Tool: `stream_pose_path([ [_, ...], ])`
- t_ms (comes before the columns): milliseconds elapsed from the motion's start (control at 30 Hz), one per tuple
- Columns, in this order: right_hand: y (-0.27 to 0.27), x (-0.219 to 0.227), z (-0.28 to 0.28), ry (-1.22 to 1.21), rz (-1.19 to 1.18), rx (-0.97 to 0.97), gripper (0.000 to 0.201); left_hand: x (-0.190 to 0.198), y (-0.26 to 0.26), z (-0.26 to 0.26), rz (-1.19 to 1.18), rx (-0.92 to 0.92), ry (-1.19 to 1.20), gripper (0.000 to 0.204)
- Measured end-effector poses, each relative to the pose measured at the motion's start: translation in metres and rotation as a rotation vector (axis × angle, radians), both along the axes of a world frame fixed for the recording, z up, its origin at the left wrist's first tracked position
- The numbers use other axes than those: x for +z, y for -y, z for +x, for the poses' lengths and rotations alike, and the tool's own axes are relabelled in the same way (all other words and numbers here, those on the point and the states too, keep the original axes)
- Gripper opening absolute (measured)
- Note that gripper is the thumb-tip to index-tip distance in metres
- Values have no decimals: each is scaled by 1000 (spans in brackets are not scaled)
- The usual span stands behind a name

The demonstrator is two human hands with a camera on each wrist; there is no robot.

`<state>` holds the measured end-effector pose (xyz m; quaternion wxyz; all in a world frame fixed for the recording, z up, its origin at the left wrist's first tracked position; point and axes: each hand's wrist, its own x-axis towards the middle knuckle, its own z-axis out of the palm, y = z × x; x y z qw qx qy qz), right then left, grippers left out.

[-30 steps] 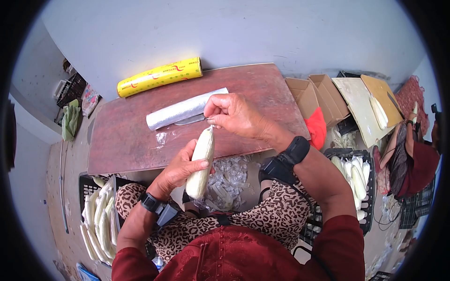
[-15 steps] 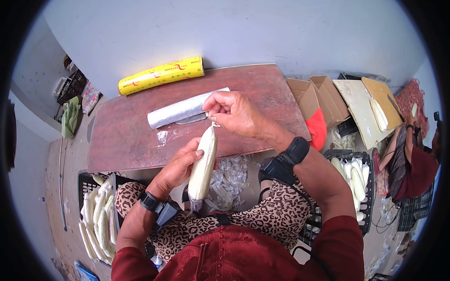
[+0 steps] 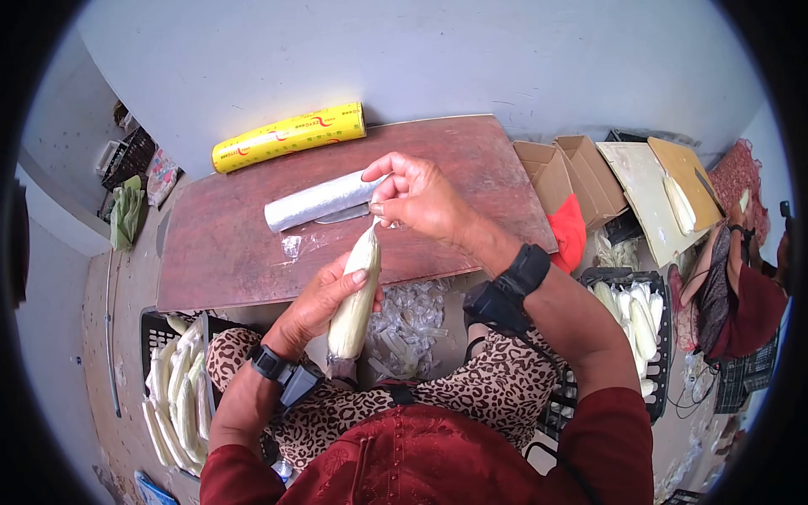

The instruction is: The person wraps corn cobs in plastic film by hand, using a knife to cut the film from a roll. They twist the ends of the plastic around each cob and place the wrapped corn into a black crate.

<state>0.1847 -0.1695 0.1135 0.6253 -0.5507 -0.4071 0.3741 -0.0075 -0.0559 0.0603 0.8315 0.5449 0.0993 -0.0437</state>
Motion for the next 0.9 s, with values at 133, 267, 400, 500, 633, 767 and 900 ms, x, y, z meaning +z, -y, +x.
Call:
stream_pose_path([
  [133,0,1,4,-19,-36,-11,32,-4,0,1,-5,-2,12,43],
  [267,0,4,4,-6,-46,-21,27,-1,-2,0,30,-8,-38,46],
  [400,-3,0,6,190,-68,-20,18,2,-5,-2,70,-24,-62,51],
  [500,-2,-6,6,273,-30,-30,15,-1,-5,-1,26,25,-6,53],
  [633,-1,-7,2,346,-22,-26,12,-7,-7,1,-36,18,42,59],
  [767,-3,-10,-5,420,23,-59,7,-8,-6,-1,148,-56,50,59],
  [900,-2,-12,-4,453,13,-76,6,-2,1,3,265,23,23,50],
])
